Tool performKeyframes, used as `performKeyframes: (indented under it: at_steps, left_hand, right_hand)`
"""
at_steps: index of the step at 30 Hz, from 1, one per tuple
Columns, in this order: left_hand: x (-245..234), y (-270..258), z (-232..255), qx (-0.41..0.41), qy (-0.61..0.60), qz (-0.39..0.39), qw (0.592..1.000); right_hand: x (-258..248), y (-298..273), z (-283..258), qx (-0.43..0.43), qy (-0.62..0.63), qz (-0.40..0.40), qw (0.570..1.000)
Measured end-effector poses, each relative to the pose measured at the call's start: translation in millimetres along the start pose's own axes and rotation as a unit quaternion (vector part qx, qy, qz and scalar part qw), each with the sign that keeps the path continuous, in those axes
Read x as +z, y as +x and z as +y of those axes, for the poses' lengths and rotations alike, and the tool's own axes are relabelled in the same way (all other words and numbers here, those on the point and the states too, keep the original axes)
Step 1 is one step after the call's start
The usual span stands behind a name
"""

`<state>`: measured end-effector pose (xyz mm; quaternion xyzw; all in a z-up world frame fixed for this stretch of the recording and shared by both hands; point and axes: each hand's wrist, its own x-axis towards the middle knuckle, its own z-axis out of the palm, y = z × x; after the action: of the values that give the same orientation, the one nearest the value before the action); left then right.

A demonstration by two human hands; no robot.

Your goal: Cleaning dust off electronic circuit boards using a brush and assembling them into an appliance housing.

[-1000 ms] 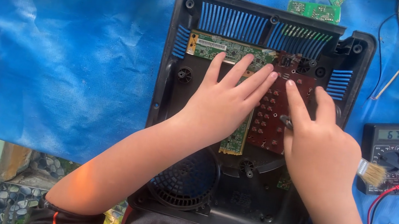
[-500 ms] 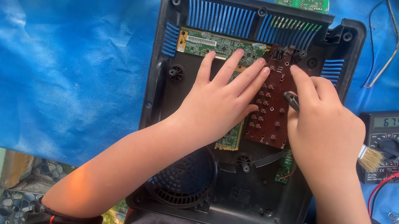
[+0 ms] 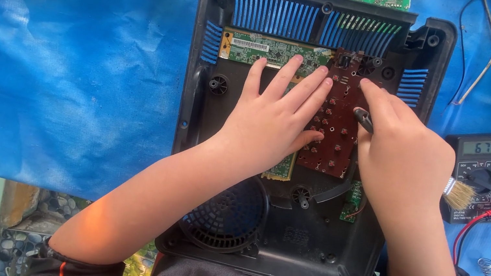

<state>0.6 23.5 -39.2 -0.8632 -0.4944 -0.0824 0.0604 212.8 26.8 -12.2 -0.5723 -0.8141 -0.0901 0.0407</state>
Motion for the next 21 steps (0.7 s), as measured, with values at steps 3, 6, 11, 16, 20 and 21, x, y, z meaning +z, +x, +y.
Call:
performKeyframes:
  at_steps: [3, 6, 11, 16, 20, 21]
  left_hand:
    - [0.0, -0.2, -0.5, -0.004, -0.021, 0.018, 1.000]
    - [2.2, 0.7, -3.0, -0.007, -0.068, 0.031, 0.997]
    - [-3.5, 1.0, -13.2, 0.000, -0.142, 0.010, 0.990]
    - [-2.9, 0.5, -10.8, -0.006, -0.139, 0.010, 0.990]
    - [-5.1, 1.6, -10.7, -0.004, -0.139, 0.002, 0.990]
    - [-5.8, 1.0, -10.7, -0.004, -0.134, 0.002, 0.991]
  right_hand:
    - [-3.5, 1.3, -2.6, -0.003, -0.026, -0.030, 0.999]
    - [-7.2, 1.9, -5.7, -0.040, -0.115, -0.019, 0.992]
    - [-4.4, 0.0, -7.2, -0.058, -0.194, -0.017, 0.979]
    - [-8.4, -1.0, -11.6, -0.056, -0.196, -0.020, 0.979]
    - [-6.0, -2.9, -10.5, -0.053, -0.206, -0.009, 0.977]
    - [-4.7, -3.2, -10.8, -0.052, -0.205, -0.001, 0.977]
